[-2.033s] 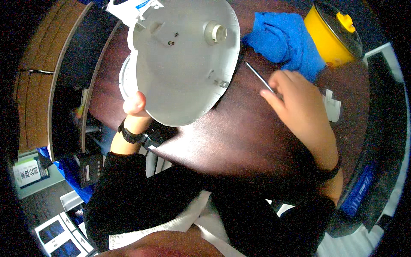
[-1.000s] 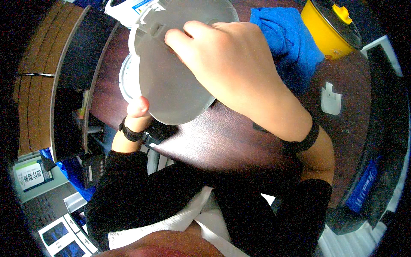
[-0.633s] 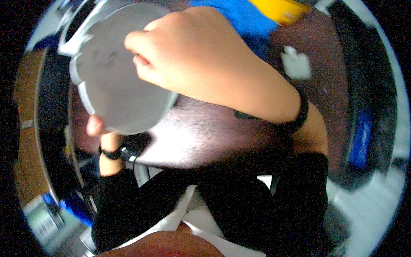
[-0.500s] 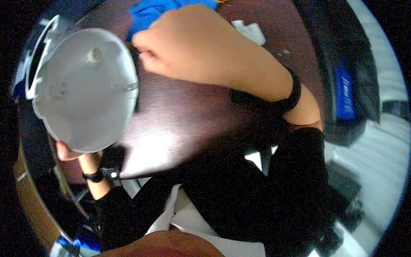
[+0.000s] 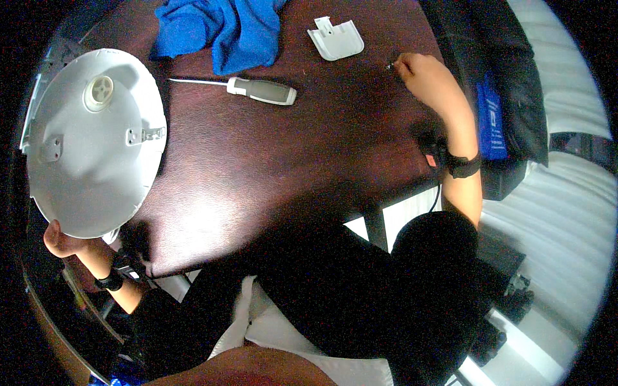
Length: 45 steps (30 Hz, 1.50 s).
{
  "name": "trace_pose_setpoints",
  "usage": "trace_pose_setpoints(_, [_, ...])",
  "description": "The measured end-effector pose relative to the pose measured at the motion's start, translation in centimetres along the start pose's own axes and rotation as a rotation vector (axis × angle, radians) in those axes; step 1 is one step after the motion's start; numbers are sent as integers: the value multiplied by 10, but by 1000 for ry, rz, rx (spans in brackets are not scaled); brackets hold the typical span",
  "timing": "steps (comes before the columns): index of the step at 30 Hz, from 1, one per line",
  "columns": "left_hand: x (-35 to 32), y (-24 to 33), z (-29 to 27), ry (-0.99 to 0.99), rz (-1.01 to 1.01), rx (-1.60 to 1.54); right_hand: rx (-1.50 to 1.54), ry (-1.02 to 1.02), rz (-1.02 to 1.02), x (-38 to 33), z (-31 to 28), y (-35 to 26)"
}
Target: The person uses a screwdriver to remove screws from the underside of a white circular appliance part. After removing the screws, they wipe the part with a blue cloth.
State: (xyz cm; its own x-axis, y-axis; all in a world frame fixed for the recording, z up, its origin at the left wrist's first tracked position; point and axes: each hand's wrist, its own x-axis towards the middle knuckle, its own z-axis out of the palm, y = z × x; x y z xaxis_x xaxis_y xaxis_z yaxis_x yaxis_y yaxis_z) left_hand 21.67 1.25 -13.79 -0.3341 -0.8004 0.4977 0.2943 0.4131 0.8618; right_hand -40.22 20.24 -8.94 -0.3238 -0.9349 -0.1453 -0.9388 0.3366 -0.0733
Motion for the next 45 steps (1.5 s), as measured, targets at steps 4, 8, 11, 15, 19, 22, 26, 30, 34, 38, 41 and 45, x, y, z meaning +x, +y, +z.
trace_pose_setpoints(4, [7, 1, 12, 122, -361, -430, 72, -183, 207, -1, -6, -12])
trace_pose_setpoints(8, [10, 5, 22, 92, -316, -387, 5, 14, 86, -3, 5, 5])
trace_pose_setpoints(11, [11, 4, 24, 139, -225, -166, -23, 97, 139, -6, 6, 20])
trace_pose_setpoints(15, [12, 2, 28, 197, -105, 125, 32, 88, 162, -17, 2, 27])
trace_pose_setpoints(19, [15, -6, 30, 243, 38, 429, 194, 199, -97, -22, -5, 0])
trace_pose_setpoints(22, [15, 8, 72, 280, 139, 655, 183, 167, -280, -10, -3, -44])
trace_pose_setpoints(26, [24, 26, 144, 614, -35, 750, 326, 127, -419, -7, 7, -104])
trace_pose_setpoints(30, [49, 28, 147, 375, -501, 65, 196, 122, -529, -5, 14, -121])
trace_pose_setpoints(34, [42, 31, 140, 265, -458, 239, 180, 6, -503, 0, 19, -139])
trace_pose_setpoints(38, [51, 34, 155, 356, -492, -96, 213, 21, -495, 7, 19, -137])
trace_pose_setpoints(41, [46, 32, 172, 347, -388, -113, 342, -237, -419, 7, 4, -125])
trace_pose_setpoints(45, [46, 29, 178, 364, -378, -128, 797, -346, -187, -5, -10, -121])
